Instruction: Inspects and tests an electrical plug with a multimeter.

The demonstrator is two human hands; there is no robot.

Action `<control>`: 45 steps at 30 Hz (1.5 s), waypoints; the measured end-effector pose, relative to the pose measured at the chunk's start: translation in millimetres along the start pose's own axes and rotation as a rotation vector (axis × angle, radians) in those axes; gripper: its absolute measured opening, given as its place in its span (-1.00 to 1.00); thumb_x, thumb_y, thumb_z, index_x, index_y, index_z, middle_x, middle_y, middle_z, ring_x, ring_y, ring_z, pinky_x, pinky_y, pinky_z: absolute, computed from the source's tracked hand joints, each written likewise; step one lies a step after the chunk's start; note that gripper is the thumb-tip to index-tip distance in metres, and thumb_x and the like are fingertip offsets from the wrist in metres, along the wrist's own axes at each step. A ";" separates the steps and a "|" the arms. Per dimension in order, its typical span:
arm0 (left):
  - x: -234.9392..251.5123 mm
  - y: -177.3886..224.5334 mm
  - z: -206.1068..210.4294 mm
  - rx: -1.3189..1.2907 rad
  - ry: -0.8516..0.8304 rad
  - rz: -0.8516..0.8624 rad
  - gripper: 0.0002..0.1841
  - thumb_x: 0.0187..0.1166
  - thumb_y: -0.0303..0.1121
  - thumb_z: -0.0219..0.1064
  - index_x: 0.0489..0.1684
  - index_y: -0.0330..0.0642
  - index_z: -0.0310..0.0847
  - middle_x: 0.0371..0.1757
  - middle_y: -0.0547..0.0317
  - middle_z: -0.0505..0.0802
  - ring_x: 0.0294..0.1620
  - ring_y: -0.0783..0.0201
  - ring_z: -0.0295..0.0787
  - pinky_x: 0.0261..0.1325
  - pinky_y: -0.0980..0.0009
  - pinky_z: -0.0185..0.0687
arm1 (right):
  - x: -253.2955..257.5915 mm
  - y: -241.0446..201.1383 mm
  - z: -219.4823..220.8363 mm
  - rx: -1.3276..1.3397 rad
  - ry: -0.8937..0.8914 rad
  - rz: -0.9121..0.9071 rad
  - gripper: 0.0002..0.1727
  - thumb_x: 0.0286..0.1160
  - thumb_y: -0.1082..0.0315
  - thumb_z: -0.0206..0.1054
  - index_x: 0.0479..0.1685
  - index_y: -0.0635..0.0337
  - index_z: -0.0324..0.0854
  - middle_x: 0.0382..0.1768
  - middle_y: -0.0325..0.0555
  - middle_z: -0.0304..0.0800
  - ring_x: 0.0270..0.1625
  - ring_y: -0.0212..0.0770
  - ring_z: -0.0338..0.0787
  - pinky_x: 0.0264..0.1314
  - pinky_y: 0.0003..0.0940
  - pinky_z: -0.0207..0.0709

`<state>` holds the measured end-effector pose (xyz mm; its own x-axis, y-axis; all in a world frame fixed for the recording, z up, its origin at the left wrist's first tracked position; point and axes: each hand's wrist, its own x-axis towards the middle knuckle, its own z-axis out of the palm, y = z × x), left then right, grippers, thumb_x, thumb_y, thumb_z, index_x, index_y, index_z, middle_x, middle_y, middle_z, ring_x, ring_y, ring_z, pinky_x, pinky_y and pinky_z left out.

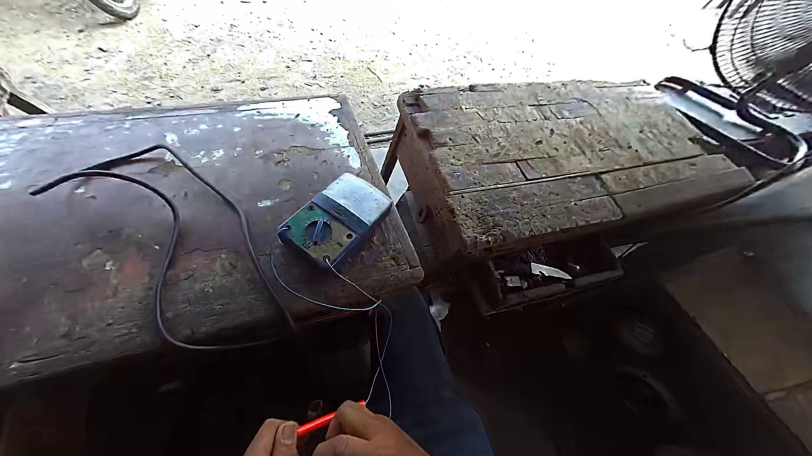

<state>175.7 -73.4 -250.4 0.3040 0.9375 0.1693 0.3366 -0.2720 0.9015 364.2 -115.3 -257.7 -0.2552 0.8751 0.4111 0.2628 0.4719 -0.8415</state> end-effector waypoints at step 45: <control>-8.1 11.9 9.1 -0.216 -0.386 0.040 -0.68 0.83 -0.23 0.17 -0.32 -0.16 0.72 -0.39 0.39 0.74 -0.31 0.60 0.64 -0.20 0.67 0.56 | -1.6 -3.9 -57.0 0.144 -0.129 0.107 -0.77 0.50 0.44 0.49 0.07 0.30 0.82 0.01 -0.06 0.79 0.18 -0.22 0.74 0.29 -0.28 0.69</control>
<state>185.3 -86.2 -244.7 0.6374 0.7663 0.0813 0.1361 -0.2157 0.9669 416.7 -112.5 -235.1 -0.3526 0.8942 0.2758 0.1618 0.3486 -0.9232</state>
